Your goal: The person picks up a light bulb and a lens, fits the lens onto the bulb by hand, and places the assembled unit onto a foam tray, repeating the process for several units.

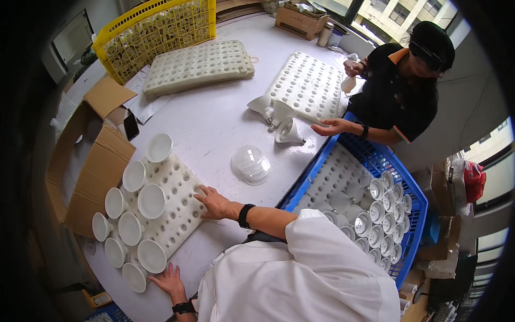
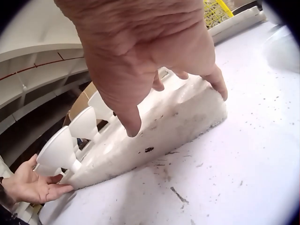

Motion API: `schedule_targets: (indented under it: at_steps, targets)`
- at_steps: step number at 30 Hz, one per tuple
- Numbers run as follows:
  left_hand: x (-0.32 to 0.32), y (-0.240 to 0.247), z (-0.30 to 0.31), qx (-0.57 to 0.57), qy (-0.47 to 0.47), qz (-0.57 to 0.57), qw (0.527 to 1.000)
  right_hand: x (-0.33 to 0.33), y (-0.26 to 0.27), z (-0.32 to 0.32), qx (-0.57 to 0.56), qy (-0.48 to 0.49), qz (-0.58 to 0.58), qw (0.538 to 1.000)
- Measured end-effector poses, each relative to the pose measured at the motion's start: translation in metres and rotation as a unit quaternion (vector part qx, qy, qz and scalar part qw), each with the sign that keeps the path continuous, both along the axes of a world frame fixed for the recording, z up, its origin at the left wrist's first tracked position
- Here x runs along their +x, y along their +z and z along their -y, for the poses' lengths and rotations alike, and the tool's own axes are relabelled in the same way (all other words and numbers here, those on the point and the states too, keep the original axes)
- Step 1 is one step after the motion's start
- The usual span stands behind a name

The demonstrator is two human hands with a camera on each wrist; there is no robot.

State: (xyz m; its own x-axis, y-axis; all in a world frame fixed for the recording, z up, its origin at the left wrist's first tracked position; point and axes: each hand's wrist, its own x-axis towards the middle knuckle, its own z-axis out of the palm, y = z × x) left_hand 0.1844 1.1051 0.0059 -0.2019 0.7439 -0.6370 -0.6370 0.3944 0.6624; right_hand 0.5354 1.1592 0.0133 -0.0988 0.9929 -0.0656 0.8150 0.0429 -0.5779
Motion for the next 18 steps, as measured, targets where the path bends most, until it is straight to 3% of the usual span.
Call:
schedule_targets:
  at_steps: [2,3,4,6,8,9,12,13,15,18]
  targets:
    - [-0.001,-0.003,0.008,-0.015,0.019,0.008,1.0,0.021,0.015,0.005,0.124,0.011,-0.059,0.99]
    - [-0.006,-0.007,0.016,-0.022,-0.044,-0.004,0.999,0.043,0.04,0.012,0.191,0.016,-0.085,0.978]
    - [-0.009,-0.012,0.026,-0.031,-0.104,-0.015,0.994,0.062,0.068,0.026,0.171,-0.055,-0.088,0.98]
    - [0.0,-0.014,0.041,-0.062,-0.129,-0.069,0.987,0.125,0.081,0.047,0.191,-0.161,-0.027,0.968]
    - [0.014,0.006,0.049,-0.041,-0.227,-0.18,0.956,0.201,0.079,0.062,0.174,-0.286,0.056,0.941]
    - [0.018,0.011,0.048,-0.046,-0.222,-0.182,0.957,0.239,0.07,0.069,0.117,-0.367,0.073,0.92]
    - [0.035,0.026,0.037,-0.011,-0.247,-0.172,0.954,0.326,0.024,0.082,0.051,-0.411,0.175,0.893]
    - [0.04,0.032,0.031,0.009,-0.285,-0.191,0.939,0.337,0.017,0.081,0.05,-0.406,0.174,0.896]
    - [0.05,0.045,0.02,0.026,-0.316,-0.212,0.924,0.349,0.006,0.077,-0.111,-0.347,0.075,0.928]
    - [0.065,0.062,0.004,0.073,-0.335,-0.217,0.914,0.346,-0.002,0.07,-0.154,-0.371,0.087,0.912]
